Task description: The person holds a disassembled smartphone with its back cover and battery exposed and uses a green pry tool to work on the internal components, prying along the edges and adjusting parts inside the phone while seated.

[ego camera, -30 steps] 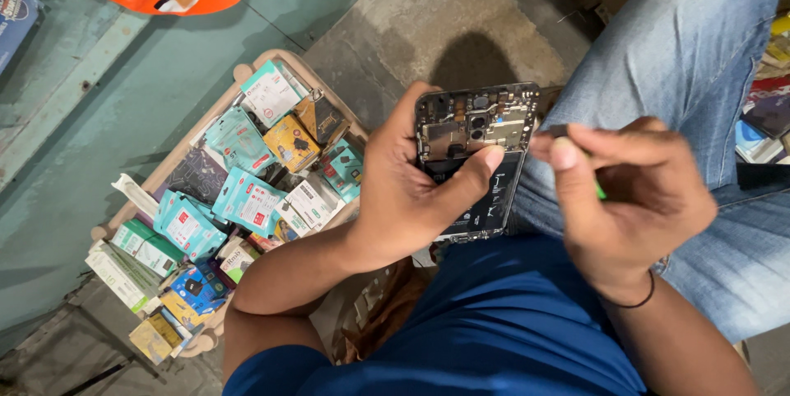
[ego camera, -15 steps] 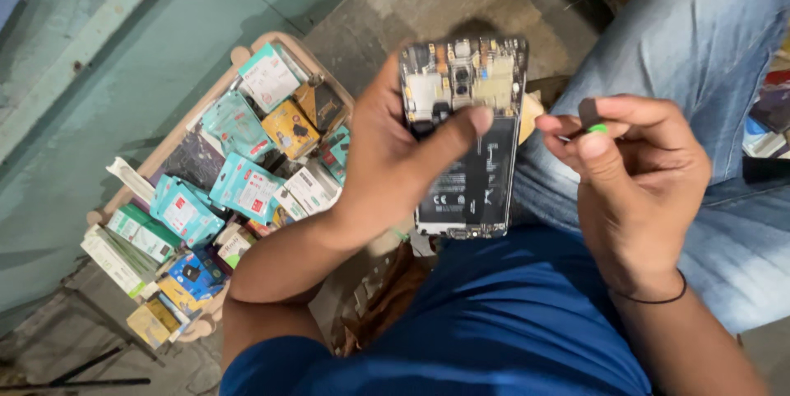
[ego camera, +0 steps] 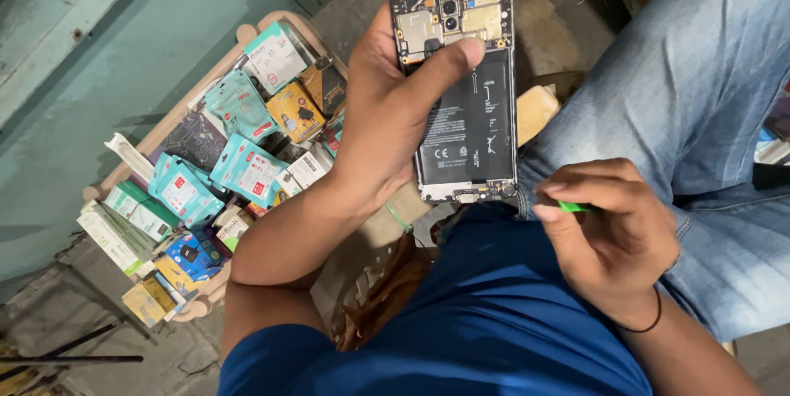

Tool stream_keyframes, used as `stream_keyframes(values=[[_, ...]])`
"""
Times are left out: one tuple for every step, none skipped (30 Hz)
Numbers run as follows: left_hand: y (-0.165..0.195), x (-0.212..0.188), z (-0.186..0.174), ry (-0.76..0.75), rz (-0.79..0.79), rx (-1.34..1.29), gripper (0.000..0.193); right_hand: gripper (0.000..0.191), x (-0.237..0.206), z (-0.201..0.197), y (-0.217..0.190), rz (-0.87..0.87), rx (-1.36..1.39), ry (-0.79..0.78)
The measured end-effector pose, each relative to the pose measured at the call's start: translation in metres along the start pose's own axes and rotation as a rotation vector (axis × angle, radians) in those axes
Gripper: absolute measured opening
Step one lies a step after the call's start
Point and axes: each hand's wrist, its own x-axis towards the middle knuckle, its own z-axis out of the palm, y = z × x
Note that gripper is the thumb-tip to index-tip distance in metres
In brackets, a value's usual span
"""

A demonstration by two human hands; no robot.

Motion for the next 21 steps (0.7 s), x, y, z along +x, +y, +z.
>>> stream_keyframes(values=[[0.000, 0.000, 0.000, 0.007, 0.004, 0.003, 0.027, 0.026, 0.002, -0.001, -0.001, -0.027, -0.072, -0.017], [0.000, 0.000, 0.000, 0.013, 0.007, 0.005, 0.025, 0.029, 0.005, -0.002, -0.003, -0.053, -0.145, -0.034], [-0.001, 0.000, -0.001, 0.015, 0.014, 0.003, 0.025, 0.028, 0.007, -0.002, -0.005, -0.046, -0.138, -0.034], [-0.001, 0.000, -0.001, 0.017, 0.020, -0.001, 0.025, 0.028, 0.010, -0.002, -0.007, -0.038, -0.131, -0.036], [-0.002, 0.001, -0.001, 0.019, 0.024, -0.003, 0.024, 0.028, 0.012, -0.002, -0.008, -0.032, -0.124, -0.037], [-0.002, 0.001, -0.001, 0.022, 0.028, -0.004, 0.024, 0.026, 0.015, -0.001, -0.010, -0.061, -0.139, -0.026], [-0.002, 0.002, -0.001, 0.026, 0.030, -0.003, 0.024, 0.024, 0.017, 0.001, -0.011, -0.090, -0.153, -0.016], [-0.002, 0.002, -0.001, 0.026, 0.024, -0.018, 0.024, 0.022, 0.019, 0.002, -0.013, -0.120, -0.167, -0.006], [-0.001, 0.002, -0.001, 0.027, 0.018, -0.032, 0.024, 0.021, 0.021, 0.004, -0.013, -0.131, -0.180, 0.018], [0.000, 0.002, -0.001, 0.023, 0.006, -0.063, 0.026, 0.021, 0.022, 0.006, -0.013, -0.142, -0.194, 0.043], [0.001, 0.002, -0.001, 0.019, -0.007, -0.093, 0.027, 0.022, 0.023, 0.008, -0.013, -0.154, -0.208, 0.069], [0.002, 0.002, 0.000, -0.006, -0.008, -0.125, 0.024, 0.021, 0.022, 0.009, -0.014, -0.139, -0.207, 0.076], [0.005, 0.001, -0.001, -0.030, -0.010, -0.156, 0.022, 0.020, 0.020, 0.010, -0.014, -0.124, -0.206, 0.082], [0.006, 0.000, 0.000, -0.041, -0.015, -0.172, 0.021, 0.019, 0.019, 0.010, -0.013, -0.110, -0.206, 0.090], [0.007, 0.000, 0.001, -0.052, -0.020, -0.189, 0.020, 0.019, 0.017, 0.008, -0.012, -0.120, -0.252, 0.092], [0.008, 0.000, 0.001, -0.048, -0.027, -0.189, 0.021, 0.020, 0.014, 0.007, -0.012, -0.130, -0.297, 0.093], [0.009, 0.000, 0.002, -0.044, -0.033, -0.197, 0.021, 0.020, 0.013, 0.004, -0.011, -0.135, -0.324, 0.105], [0.010, 0.000, 0.003, -0.041, -0.038, -0.205, 0.021, 0.019, 0.012, 0.002, -0.009, -0.139, -0.351, 0.116], [0.011, -0.001, 0.005, -0.037, -0.040, -0.221, 0.021, 0.019, 0.012, -0.001, -0.007, -0.137, -0.361, 0.136], [0.012, -0.002, 0.005, -0.043, -0.041, -0.237, 0.022, 0.019, 0.012, -0.004, -0.006, -0.157, -0.362, 0.151], [0.013, -0.003, 0.006, -0.050, -0.043, -0.252, 0.022, 0.020, 0.013, -0.006, -0.005, -0.177, -0.363, 0.165]])
